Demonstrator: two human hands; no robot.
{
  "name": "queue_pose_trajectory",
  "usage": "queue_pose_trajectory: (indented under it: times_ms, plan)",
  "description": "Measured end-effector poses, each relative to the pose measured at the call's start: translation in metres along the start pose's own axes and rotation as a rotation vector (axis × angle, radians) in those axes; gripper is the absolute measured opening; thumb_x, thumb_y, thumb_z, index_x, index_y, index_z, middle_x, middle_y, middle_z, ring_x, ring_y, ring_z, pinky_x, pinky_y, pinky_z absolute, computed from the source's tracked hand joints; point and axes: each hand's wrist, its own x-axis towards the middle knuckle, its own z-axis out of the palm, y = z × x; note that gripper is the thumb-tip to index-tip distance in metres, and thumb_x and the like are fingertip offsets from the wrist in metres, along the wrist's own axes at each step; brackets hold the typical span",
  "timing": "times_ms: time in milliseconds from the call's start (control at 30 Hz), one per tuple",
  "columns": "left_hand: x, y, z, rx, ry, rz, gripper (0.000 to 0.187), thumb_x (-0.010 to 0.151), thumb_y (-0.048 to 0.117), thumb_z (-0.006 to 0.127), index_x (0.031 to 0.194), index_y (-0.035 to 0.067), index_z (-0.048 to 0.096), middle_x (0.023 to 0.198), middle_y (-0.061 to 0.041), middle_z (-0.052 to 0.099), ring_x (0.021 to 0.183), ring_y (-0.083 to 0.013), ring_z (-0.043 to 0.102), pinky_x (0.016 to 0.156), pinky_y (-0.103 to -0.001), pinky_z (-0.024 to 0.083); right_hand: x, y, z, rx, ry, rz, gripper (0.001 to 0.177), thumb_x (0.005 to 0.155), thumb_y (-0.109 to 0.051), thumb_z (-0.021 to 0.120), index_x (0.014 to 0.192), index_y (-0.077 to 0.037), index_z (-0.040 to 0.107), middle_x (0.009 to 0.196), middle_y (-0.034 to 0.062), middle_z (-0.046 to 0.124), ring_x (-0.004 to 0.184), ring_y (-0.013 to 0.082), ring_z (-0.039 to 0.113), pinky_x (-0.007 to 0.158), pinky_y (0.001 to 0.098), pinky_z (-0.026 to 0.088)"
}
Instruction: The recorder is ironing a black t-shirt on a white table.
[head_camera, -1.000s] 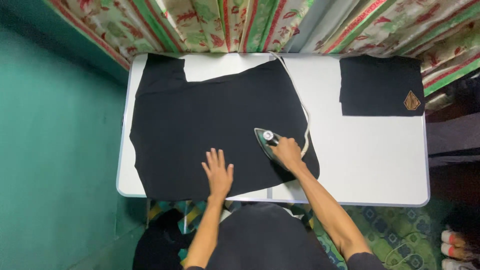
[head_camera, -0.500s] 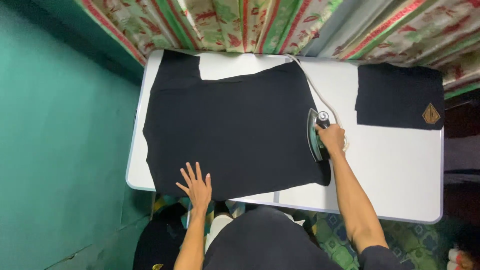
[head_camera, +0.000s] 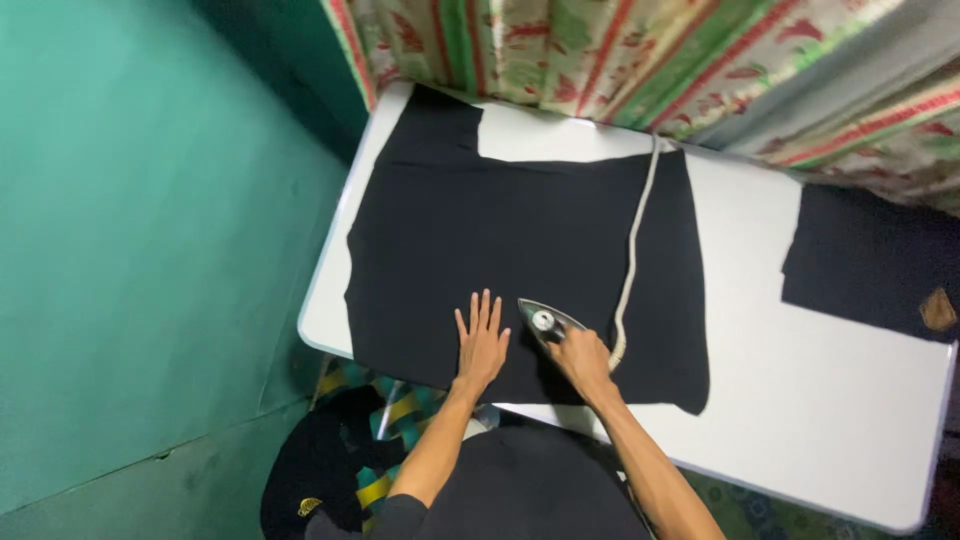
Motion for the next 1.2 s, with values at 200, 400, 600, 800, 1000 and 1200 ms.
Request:
queue_pose_trajectory:
  times_ms: [200,400,600,800,1000,1200]
  plan:
    - [-0.013,-0.092,-0.023,0.085,0.001,-0.061,0.066,0.101,0.038,0.05,0.16,0.02,0.028,0.17,-0.01,0.015,0.156,-0.034,0.013,0.12,-0.065,0.009,0.03,0.076,-0.021,0.172,0.324,0.249,0.042,0.087,-0.032,0.079,0.098,0.008,0.079,0.093,0.0331,0.076,0.099,0.0513,0.071,0.085,0.0585,0.058]
    - [-0.018,-0.171,-0.053,0.046,0.085,-0.089,0.058,0.104,0.033,0.046,0.157,0.013,0.032,0.169,-0.01,0.019,0.155,-0.0306,0.016,0.123,-0.057,0.012,0.088,0.173,-0.03,0.202,0.462,0.438,0.059,0.092,-0.054,0.078,0.103,0.004,0.08,0.099,0.0368,0.076,0.105,0.0544,0.069,0.088,0.0619,0.054]
    - [0.012,-0.227,-0.087,-0.036,0.304,-0.147,0.052,0.104,0.018,0.043,0.154,0.005,0.037,0.166,-0.018,0.025,0.154,-0.0365,0.021,0.122,-0.059,0.013,0.071,0.036,-0.017,0.153,0.468,0.255,0.044,0.087,-0.034,0.084,0.101,0.007,0.079,0.094,0.036,0.075,0.099,0.0538,0.071,0.084,0.0594,0.057]
    - [0.062,-0.244,-0.112,-0.116,0.293,-0.156,0.051,0.105,0.012,0.04,0.155,0.004,0.035,0.167,-0.017,0.025,0.154,-0.0386,0.02,0.121,-0.061,0.012,0.082,-0.144,0.03,0.279,0.272,0.007,0.036,0.082,-0.034,0.082,0.097,-0.001,0.08,0.086,0.0242,0.077,0.094,0.0465,0.073,0.078,0.0552,0.059]
    - [0.083,-0.255,-0.096,0.029,0.217,-0.175,0.058,0.103,0.018,0.045,0.158,0.006,0.03,0.171,-0.01,0.015,0.157,-0.0348,0.01,0.123,-0.059,0.005,0.083,-0.273,0.06,0.057,-0.009,-0.073,0.044,0.082,-0.04,0.078,0.098,0.0,0.08,0.094,0.0277,0.076,0.097,0.0473,0.073,0.08,0.0574,0.06]
    - [0.077,-0.261,-0.096,0.085,0.188,-0.189,0.068,0.102,0.036,0.045,0.162,0.012,0.022,0.173,-0.004,0.008,0.158,-0.0305,0.001,0.124,-0.055,-0.002,0.09,-0.288,0.057,-0.046,-0.075,-0.081,0.043,0.084,-0.04,0.072,0.099,-0.001,0.08,0.093,0.0259,0.077,0.098,0.0461,0.074,0.081,0.0557,0.061]
